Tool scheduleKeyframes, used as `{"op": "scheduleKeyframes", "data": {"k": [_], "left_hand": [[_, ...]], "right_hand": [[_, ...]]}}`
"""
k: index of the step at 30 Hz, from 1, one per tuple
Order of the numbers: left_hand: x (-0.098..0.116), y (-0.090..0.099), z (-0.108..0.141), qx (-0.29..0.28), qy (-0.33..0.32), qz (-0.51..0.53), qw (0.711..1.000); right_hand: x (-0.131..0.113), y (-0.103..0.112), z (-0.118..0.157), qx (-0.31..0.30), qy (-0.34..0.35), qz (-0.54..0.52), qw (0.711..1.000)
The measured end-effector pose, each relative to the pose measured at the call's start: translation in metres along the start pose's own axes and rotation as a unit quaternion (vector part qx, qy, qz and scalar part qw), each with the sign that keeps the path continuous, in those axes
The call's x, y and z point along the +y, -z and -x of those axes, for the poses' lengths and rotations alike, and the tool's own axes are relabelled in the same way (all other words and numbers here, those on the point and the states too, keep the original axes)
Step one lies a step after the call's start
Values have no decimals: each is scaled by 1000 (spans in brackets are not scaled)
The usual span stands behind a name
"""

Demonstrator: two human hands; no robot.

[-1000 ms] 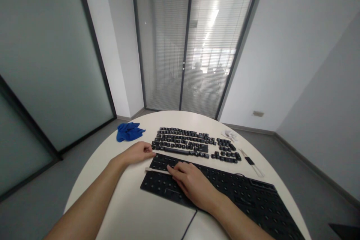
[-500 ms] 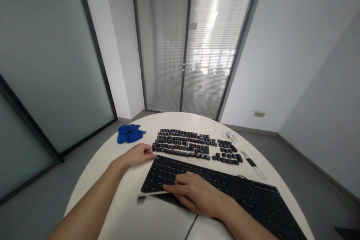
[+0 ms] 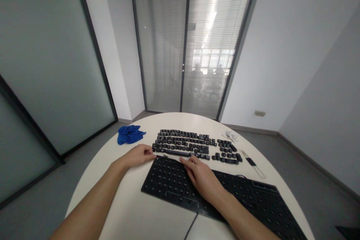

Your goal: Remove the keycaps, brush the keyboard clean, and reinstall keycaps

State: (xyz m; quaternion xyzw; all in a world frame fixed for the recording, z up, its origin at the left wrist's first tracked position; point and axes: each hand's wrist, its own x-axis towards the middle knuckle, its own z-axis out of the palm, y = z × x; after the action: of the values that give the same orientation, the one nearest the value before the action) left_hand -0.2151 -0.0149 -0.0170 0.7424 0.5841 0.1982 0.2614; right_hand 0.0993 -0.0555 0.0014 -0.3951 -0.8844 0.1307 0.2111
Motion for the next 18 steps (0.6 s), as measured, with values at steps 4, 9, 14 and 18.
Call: {"op": "scheduleKeyframes", "data": {"k": [4, 9, 14, 18], "left_hand": [[-2, -2, -1, 4, 2, 0, 1000], [-1, -1, -1, 4, 1, -2, 1000], [1, 0, 0, 6, 1, -1, 1000], [1, 0, 0, 7, 5, -1, 1000]], "right_hand": [[-3, -3, -1, -5, 7, -3, 1000], [-15, -1, 1, -43, 67, -10, 997], [-22, 11, 5, -92, 144, -6, 985], [-23, 19, 6, -113, 170, 12, 979]]}}
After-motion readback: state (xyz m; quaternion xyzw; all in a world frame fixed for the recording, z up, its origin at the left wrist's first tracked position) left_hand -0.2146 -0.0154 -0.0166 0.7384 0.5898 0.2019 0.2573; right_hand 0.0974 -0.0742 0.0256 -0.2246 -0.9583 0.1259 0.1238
